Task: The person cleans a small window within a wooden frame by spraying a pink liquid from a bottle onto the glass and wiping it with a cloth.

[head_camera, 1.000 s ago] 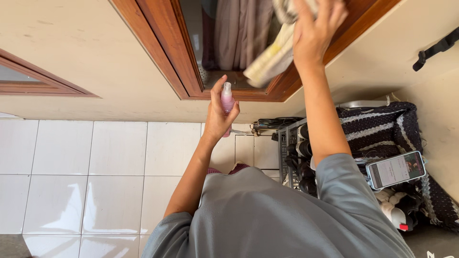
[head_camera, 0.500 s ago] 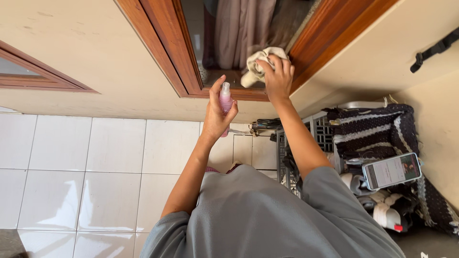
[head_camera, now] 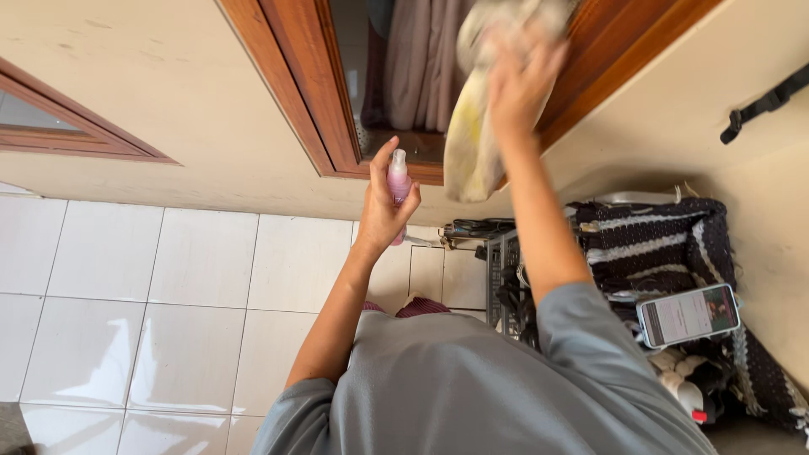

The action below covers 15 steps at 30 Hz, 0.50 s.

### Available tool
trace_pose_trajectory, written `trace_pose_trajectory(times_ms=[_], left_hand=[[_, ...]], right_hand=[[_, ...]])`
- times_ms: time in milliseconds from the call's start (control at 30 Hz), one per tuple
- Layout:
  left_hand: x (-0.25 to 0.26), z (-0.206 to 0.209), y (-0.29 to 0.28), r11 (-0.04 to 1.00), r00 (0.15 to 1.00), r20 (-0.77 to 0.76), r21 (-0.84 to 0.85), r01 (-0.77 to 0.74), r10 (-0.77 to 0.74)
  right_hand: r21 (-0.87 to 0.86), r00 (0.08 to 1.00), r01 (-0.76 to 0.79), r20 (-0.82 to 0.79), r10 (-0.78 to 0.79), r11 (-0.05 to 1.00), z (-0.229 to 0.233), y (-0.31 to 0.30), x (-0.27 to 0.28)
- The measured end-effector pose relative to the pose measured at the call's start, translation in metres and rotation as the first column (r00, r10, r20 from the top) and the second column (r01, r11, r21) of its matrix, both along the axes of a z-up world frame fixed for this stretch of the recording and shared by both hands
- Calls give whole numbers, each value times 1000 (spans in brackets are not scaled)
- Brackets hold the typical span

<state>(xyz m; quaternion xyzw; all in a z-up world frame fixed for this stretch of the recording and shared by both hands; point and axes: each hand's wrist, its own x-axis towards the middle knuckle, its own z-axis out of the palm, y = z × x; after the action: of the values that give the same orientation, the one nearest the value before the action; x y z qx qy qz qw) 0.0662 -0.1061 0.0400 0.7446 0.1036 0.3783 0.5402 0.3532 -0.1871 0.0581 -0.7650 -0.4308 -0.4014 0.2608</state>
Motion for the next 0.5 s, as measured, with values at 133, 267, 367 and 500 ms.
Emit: trace_pose_trajectory(times_ms=[133, 267, 367, 500], left_hand=[[-5, -1, 3, 999, 998, -55, -45, -14, 12], [-13, -1, 4, 997, 995, -96, -60, -40, 35], [-13, -2, 8, 997, 996, -79, -52, -52, 48], [-11, -5, 7, 996, 994, -100, -74, -47, 39]], right_hand=[[-347, 994, -56, -111, 18, 936, -116, -13, -31], [-464, 945, -135, -325, -27, 875, -156, -31, -31], [-270, 957, -123, -286, 43, 955, -124, -17, -21], [26, 996, -7, -93, 10, 1000, -26, 16, -7]])
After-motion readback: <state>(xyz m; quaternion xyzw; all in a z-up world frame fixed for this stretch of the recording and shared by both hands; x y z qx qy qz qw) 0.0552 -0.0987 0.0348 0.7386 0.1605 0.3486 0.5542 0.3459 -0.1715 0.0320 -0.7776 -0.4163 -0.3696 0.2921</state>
